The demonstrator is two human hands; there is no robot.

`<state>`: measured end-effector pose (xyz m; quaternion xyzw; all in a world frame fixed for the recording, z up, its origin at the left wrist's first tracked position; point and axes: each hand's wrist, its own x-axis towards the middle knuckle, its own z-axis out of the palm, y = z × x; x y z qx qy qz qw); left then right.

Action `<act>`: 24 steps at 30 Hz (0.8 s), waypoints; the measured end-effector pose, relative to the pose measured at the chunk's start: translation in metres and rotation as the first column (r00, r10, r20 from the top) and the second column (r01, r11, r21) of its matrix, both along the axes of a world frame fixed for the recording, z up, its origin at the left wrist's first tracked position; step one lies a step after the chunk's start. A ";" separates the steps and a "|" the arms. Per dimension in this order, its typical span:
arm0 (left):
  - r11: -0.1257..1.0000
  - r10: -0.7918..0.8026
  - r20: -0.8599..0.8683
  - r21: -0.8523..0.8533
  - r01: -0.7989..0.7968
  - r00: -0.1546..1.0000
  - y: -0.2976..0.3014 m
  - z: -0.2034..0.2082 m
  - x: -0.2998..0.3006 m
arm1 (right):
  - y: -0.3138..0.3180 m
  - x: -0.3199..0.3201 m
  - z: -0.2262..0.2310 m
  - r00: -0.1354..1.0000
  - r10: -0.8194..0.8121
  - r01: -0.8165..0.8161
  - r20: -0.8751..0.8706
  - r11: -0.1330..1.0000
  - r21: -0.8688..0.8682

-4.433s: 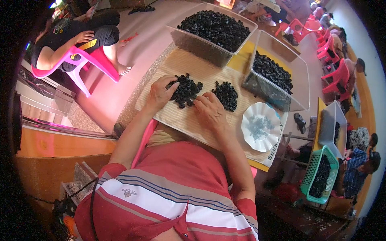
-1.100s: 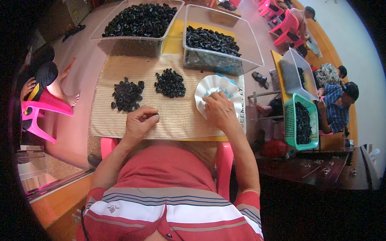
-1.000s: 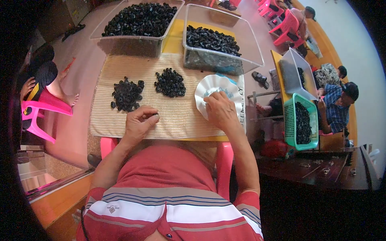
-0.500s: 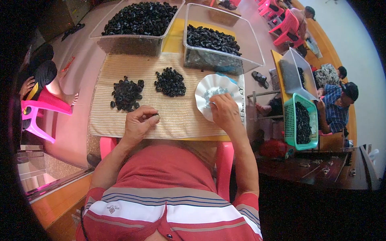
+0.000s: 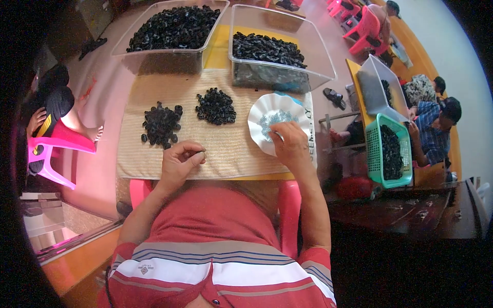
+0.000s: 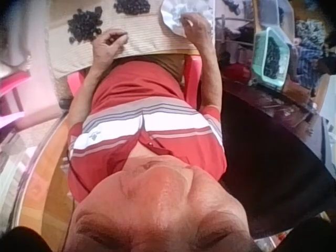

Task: The person sorts small black plastic components by hand on a table in an assembly area.

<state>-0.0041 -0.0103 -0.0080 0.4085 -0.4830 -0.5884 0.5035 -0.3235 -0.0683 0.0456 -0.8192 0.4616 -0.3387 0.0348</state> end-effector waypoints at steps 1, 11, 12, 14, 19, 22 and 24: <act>1.000 -0.001 -0.010 0.007 0.001 1.000 0.000 0.000 -0.001 | 0.001 -0.001 0.000 1.000 -0.011 0.011 0.004 1.000 0.008; 0.999 -0.043 0.023 0.015 0.043 0.999 0.002 0.004 -0.009 | 0.008 -0.003 -0.001 0.990 -0.025 0.023 0.142 1.000 0.011; 0.999 -0.044 0.026 0.013 0.043 0.999 0.002 0.004 -0.010 | 0.009 -0.003 -0.003 0.989 -0.025 0.024 0.144 1.000 0.009; 0.998 -0.062 -0.033 0.016 0.062 0.998 0.002 0.003 -0.012 | 0.011 -0.004 -0.007 0.966 -0.042 0.029 0.256 0.998 0.053; 0.996 -0.073 -0.050 0.047 0.075 0.996 0.000 0.006 -0.013 | 0.014 -0.005 -0.007 0.959 -0.053 0.033 0.279 0.997 0.077; 0.993 -0.087 -0.081 0.070 0.093 0.993 -0.001 0.007 -0.014 | 0.015 -0.005 -0.011 0.933 -0.074 0.036 0.351 0.993 0.115; 0.991 -0.096 -0.099 0.080 0.104 0.990 -0.002 0.009 -0.014 | 0.016 -0.006 -0.014 0.913 -0.085 0.033 0.398 0.990 0.136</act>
